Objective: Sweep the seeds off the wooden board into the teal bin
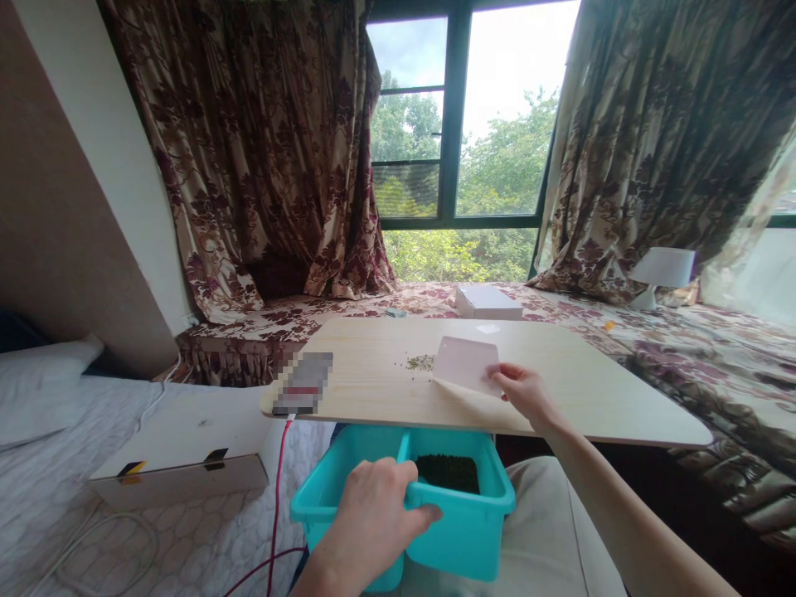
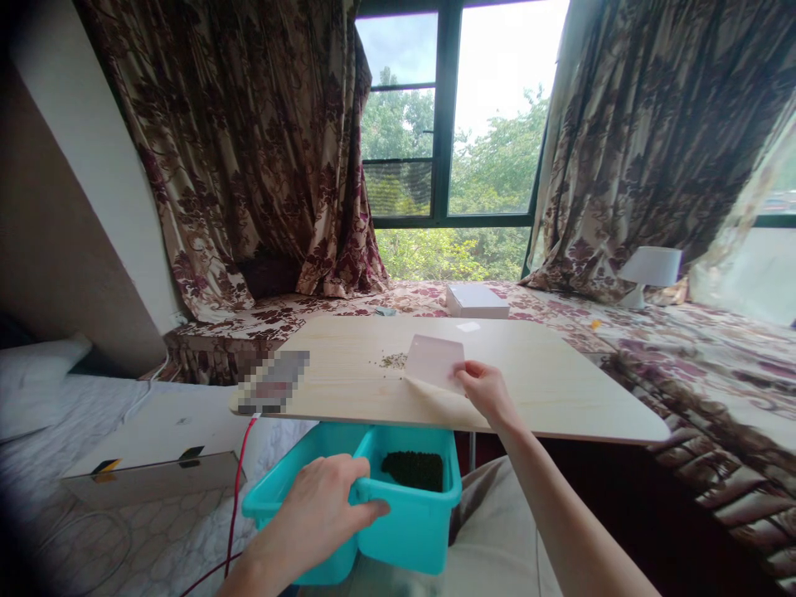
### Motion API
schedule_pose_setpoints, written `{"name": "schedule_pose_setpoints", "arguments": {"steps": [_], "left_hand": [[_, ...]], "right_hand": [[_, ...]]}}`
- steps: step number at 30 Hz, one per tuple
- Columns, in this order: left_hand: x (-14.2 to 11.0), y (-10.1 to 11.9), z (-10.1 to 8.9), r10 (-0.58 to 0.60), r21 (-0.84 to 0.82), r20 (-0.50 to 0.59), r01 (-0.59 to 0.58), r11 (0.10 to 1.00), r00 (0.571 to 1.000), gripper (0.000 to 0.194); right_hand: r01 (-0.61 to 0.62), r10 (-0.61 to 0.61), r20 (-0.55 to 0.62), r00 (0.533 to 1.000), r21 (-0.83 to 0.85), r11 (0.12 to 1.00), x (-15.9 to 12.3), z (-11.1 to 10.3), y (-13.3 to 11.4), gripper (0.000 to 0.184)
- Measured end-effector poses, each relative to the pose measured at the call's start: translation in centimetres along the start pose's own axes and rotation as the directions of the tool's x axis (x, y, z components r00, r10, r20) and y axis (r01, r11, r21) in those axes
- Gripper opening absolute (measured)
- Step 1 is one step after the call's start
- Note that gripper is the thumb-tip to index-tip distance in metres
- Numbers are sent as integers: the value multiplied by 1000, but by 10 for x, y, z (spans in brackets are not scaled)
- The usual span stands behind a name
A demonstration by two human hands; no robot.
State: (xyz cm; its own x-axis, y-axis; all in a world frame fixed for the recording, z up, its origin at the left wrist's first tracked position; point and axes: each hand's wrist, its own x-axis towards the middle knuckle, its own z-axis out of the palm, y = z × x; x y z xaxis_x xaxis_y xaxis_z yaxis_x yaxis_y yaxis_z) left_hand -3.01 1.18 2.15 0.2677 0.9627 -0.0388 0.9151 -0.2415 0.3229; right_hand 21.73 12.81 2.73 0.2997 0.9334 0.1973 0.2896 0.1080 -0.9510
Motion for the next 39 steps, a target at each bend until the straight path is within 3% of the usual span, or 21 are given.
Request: {"name": "schedule_pose_setpoints", "arguments": {"steps": [5, 13, 28, 34, 39], "left_hand": [[0, 1, -1, -3, 14, 7, 3, 1000, 1000, 18], [0, 0, 1, 10, 6, -17, -10, 1000, 1000, 17], [2, -4, 2, 7, 7, -28, -7, 1000, 1000, 16], [2, -2, -2, 9, 17, -24, -9, 1000, 1000, 18], [3, -2, -1, 11, 23, -32, -11, 1000, 999, 20]], "right_hand": [[-5, 5, 32, 999, -14, 1000, -1, -5, 0, 24], [-17, 15, -72, 997, -22, 1000, 9, -16, 1, 23], [-86, 86, -15, 996, 21, 996, 7, -14, 4, 25], [-76, 75, 55, 996, 14, 997, 5, -11, 4, 24], [-56, 56, 30, 998, -3, 998, 8, -9, 6, 23]]}}
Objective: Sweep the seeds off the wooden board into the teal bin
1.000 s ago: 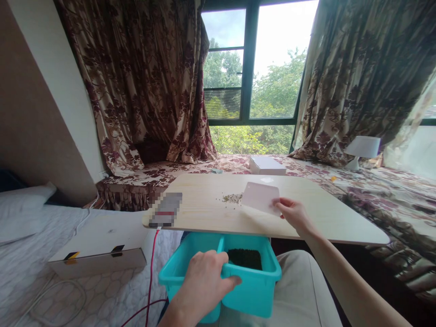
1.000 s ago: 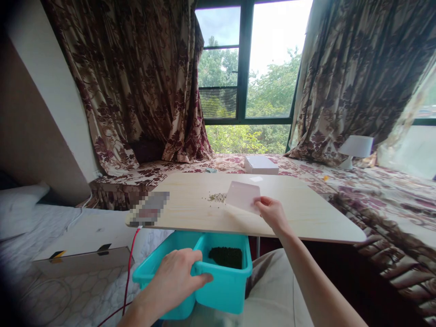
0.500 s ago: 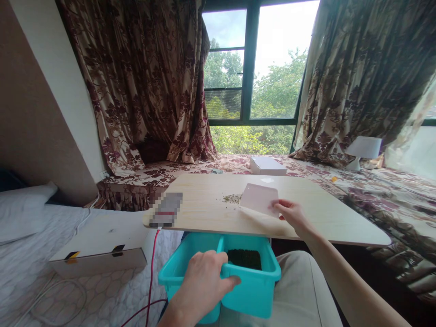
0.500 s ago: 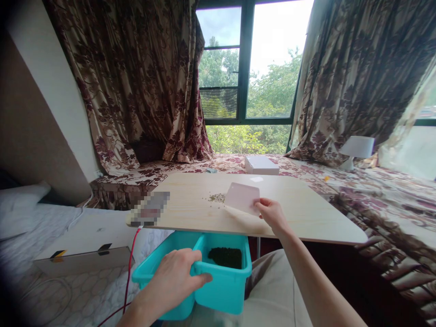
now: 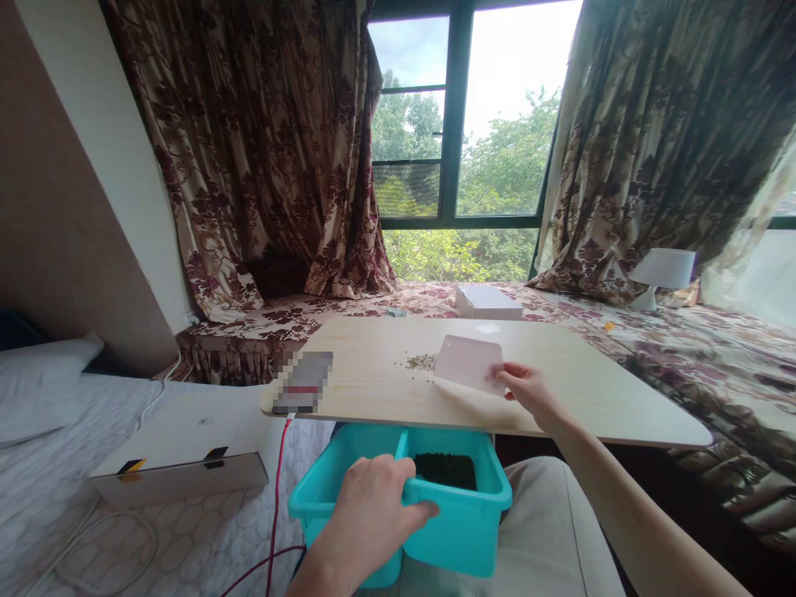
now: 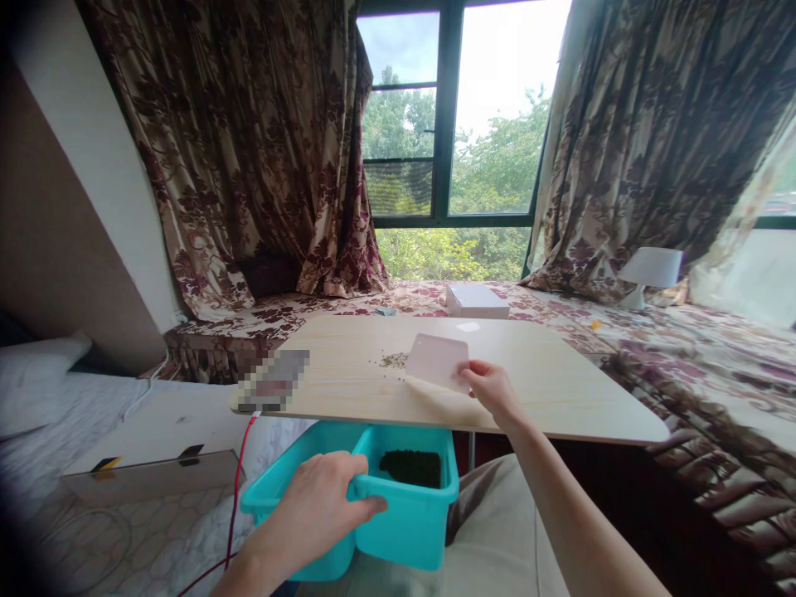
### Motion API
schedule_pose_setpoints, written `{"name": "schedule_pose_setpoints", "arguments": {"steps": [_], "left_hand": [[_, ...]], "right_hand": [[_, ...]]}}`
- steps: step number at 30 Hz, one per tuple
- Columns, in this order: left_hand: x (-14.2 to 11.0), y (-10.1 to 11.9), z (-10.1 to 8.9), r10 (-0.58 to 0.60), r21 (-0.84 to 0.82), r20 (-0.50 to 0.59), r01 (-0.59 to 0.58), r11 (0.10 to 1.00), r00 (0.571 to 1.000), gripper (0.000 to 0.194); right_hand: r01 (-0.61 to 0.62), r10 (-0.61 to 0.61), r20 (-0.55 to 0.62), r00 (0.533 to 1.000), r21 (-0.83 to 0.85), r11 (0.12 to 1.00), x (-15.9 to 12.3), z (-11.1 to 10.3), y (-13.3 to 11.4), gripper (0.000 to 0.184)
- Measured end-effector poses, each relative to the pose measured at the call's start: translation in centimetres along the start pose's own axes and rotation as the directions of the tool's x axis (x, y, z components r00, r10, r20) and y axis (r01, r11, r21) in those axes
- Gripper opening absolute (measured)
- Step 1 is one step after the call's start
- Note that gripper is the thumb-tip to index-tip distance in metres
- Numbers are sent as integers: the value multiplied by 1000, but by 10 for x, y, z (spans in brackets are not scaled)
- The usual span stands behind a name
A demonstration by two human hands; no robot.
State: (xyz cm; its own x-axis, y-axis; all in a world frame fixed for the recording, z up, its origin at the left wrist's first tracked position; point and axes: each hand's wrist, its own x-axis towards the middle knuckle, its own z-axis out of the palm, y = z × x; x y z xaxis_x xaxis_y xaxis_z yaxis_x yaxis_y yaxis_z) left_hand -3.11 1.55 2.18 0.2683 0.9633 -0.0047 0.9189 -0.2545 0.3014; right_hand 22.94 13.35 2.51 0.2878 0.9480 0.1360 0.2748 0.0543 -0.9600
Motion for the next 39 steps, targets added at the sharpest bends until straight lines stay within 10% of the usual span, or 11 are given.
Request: {"name": "schedule_pose_setpoints", "arguments": {"steps": [39], "left_hand": [[-1, 0, -6, -17, 30, 13, 17, 999, 1000, 23]], "right_hand": [[72, -76, 69, 995, 61, 996, -1, 19, 7, 24]]}}
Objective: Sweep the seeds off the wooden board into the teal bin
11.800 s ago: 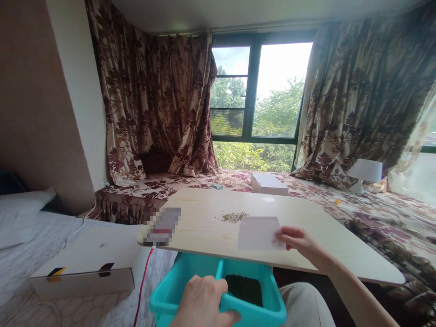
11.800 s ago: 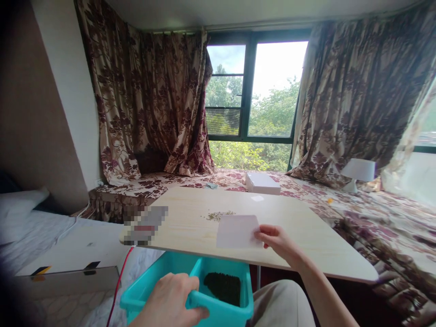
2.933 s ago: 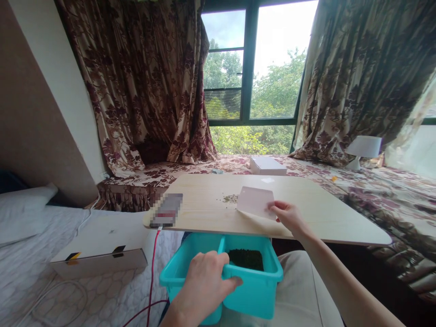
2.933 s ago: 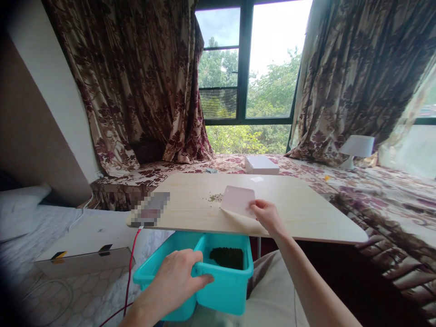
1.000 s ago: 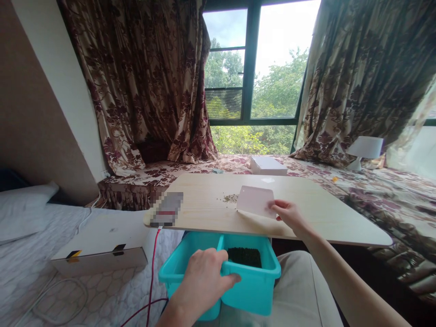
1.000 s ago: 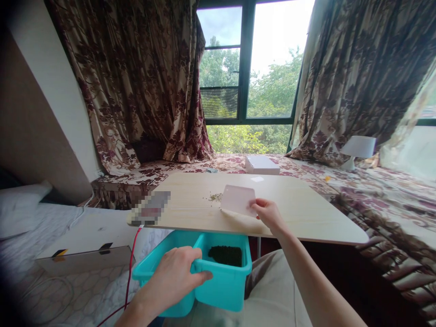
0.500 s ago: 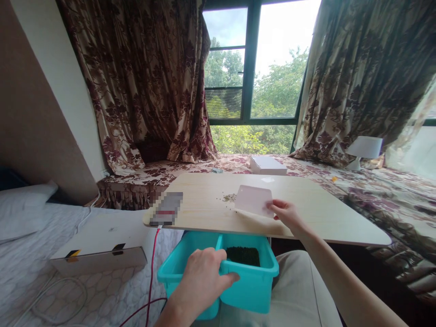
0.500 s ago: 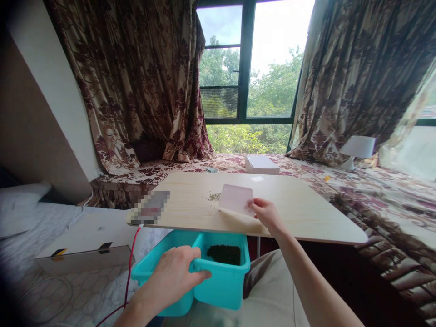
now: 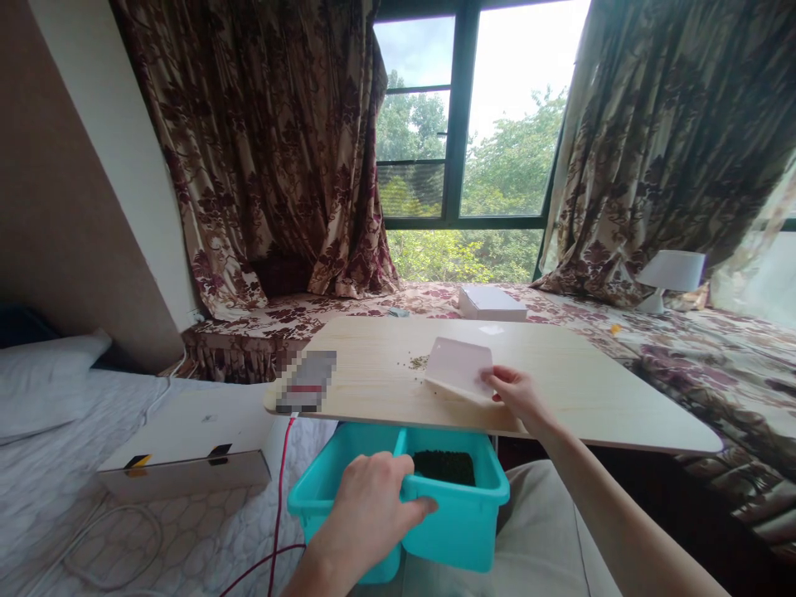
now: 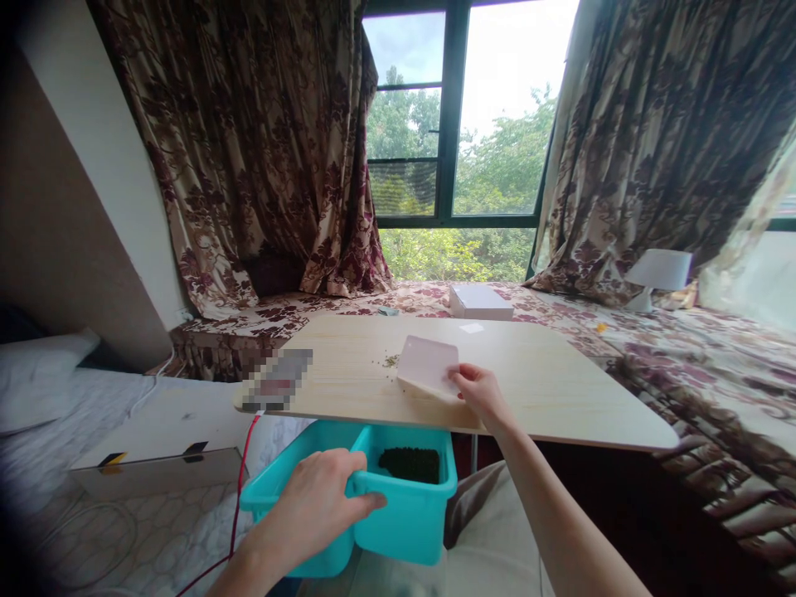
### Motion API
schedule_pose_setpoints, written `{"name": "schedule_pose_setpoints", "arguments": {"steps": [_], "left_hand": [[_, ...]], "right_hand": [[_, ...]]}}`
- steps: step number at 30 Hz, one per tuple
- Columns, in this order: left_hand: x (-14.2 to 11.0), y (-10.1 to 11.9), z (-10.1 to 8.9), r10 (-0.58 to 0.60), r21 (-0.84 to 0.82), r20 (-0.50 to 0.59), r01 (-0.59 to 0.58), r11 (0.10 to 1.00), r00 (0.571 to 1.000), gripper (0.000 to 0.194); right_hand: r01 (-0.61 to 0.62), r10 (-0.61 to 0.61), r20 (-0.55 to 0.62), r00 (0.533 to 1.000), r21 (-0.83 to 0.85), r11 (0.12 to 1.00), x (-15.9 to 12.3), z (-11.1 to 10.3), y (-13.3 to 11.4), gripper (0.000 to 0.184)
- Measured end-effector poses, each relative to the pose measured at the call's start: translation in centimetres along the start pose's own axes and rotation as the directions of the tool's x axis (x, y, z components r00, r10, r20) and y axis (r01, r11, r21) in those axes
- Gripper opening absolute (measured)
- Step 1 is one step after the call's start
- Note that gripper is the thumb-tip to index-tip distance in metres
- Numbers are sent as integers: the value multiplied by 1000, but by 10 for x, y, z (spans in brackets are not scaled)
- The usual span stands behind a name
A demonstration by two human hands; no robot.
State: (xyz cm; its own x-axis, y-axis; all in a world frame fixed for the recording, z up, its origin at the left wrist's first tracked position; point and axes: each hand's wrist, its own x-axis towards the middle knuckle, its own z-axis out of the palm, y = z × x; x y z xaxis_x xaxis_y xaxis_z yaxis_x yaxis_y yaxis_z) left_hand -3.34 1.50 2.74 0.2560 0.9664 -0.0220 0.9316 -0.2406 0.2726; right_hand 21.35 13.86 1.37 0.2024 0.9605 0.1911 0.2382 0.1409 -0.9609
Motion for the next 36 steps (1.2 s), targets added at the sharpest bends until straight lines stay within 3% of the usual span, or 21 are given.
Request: {"name": "schedule_pose_setpoints", "arguments": {"steps": [7, 13, 19, 23, 29, 31, 33, 36], "left_hand": [[0, -4, -2, -2, -9, -15, 2, 1000, 1000, 23], [0, -7, -3, -10, 0, -22, 10, 1000, 1000, 23], [0, -9, -5, -23, 12, -16, 23, 1000, 1000, 24], [1, -12, -4, -19, 14, -31, 19, 1000, 999, 23], [0, -14, -1, -2, -23, -45, 1, 1000, 999, 23], [0, -13, -1, 5, -29, -54, -7, 1000, 999, 24], [-1, -10, 0, 10, -26, -56, -12, 1000, 998, 24], [0, -3, 1, 19, -20, -32, -20, 1000, 999, 22]], "right_hand": [[-4, 5, 96, 995, -11, 1000, 1, 7, -3, 25], [-2, 1, 45, 999, 14, 1000, 5, 15, -5, 24], [-30, 31, 99, 995, -11, 999, 5, 21, -6, 24], [-33, 34, 213, 976, -9, 999, -3, 11, -7, 23], [-36, 60, 475, 878, -60, 998, -18, -11, -15, 24], [-7, 26, 394, 919, -49, 999, -18, -19, -15, 25], [25, -20, 187, 982, -23, 999, -13, -27, -10, 27], [26, -27, -60, 998, -11, 1000, -3, -40, -2, 30]]}}
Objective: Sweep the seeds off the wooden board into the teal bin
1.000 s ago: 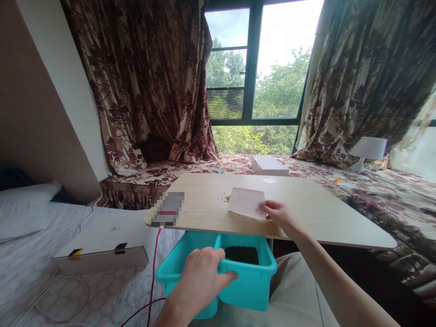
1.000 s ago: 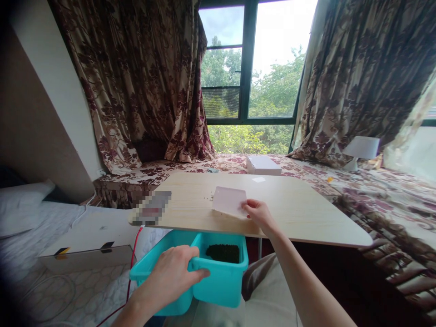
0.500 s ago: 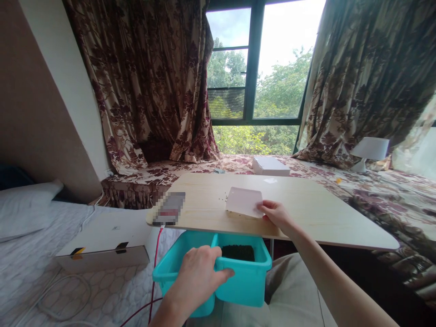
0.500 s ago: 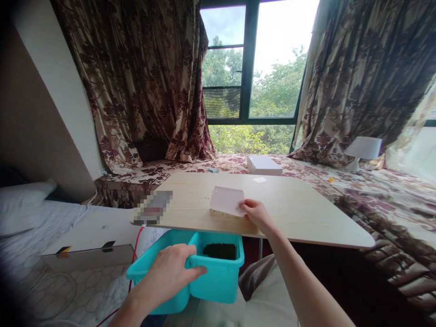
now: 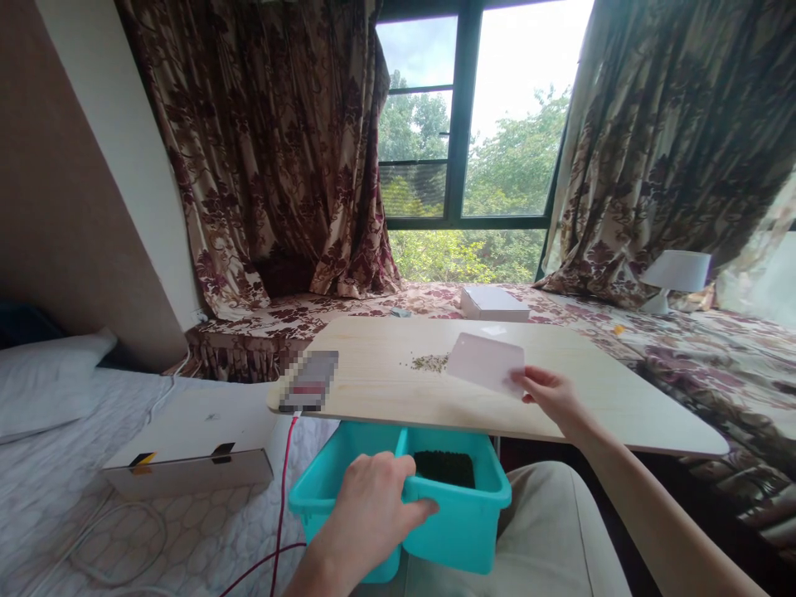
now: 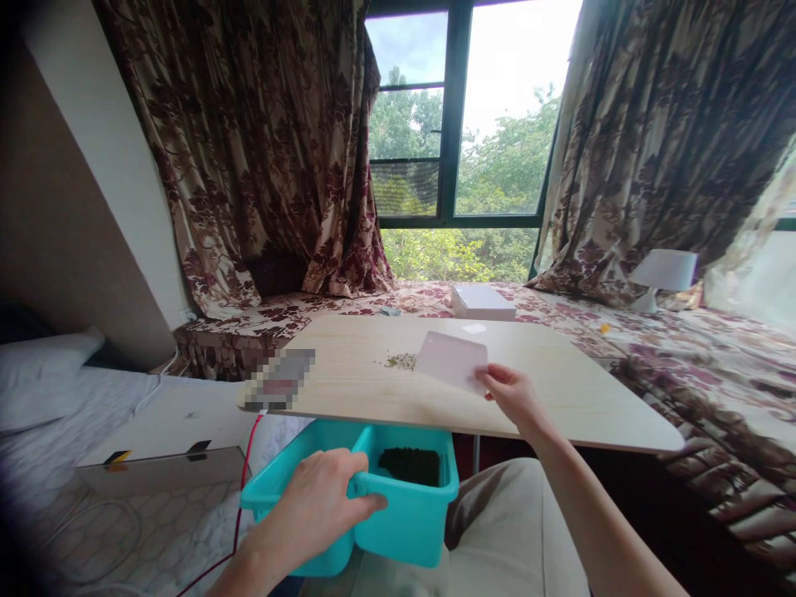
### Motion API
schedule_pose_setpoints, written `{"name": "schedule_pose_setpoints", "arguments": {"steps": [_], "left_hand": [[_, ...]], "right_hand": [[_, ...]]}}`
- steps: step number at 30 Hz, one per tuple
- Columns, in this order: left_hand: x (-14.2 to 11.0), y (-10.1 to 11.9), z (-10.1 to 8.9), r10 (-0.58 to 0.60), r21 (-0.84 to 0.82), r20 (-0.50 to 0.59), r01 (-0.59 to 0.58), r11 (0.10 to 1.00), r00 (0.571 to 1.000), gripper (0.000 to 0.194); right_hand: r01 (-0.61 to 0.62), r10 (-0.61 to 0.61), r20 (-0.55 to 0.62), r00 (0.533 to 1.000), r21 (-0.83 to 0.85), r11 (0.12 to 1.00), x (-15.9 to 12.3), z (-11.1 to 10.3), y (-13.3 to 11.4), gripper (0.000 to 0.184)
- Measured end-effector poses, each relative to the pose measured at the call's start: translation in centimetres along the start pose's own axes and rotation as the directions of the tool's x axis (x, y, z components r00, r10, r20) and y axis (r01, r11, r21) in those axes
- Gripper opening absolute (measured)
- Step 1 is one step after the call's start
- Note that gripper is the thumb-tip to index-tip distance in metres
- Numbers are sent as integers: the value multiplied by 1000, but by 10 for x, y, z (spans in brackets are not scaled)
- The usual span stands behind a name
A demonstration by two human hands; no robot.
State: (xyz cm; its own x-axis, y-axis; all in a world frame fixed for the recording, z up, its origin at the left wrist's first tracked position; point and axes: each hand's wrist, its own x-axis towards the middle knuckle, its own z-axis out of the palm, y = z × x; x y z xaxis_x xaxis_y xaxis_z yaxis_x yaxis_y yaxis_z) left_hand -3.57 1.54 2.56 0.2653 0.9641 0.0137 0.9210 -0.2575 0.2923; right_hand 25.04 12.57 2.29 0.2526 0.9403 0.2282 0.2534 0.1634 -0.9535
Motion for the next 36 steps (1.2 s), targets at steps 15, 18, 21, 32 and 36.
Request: {"name": "schedule_pose_setpoints", "arguments": {"steps": [15, 18, 21, 32, 36], "left_hand": [[3, 29, 19, 213, -39, 58, -211, 977, 975, 32], [5, 29, 18, 224, -17, 54, -224, 975, 973, 33], [6, 30, 17, 230, -6, 51, -230, 973, 972, 33], [8, 30, 20, 252, 1, 27, -252, 968, 967, 32], [8, 31, 19, 254, 0, 15, -254, 967, 967, 31]], "right_hand": [[-72, 73, -49, 996, 28, 997, 2, 9, 7, 24], [-59, 59, -6, 998, 26, 998, 3, 16, 9, 25], [-33, 32, 41, 999, 25, 999, 3, 21, 13, 27], [-17, 17, 67, 998, -1, 1000, 8, 36, 9, 23], [-29, 28, 111, 993, 12, 1000, 4, 32, 5, 22]]}}
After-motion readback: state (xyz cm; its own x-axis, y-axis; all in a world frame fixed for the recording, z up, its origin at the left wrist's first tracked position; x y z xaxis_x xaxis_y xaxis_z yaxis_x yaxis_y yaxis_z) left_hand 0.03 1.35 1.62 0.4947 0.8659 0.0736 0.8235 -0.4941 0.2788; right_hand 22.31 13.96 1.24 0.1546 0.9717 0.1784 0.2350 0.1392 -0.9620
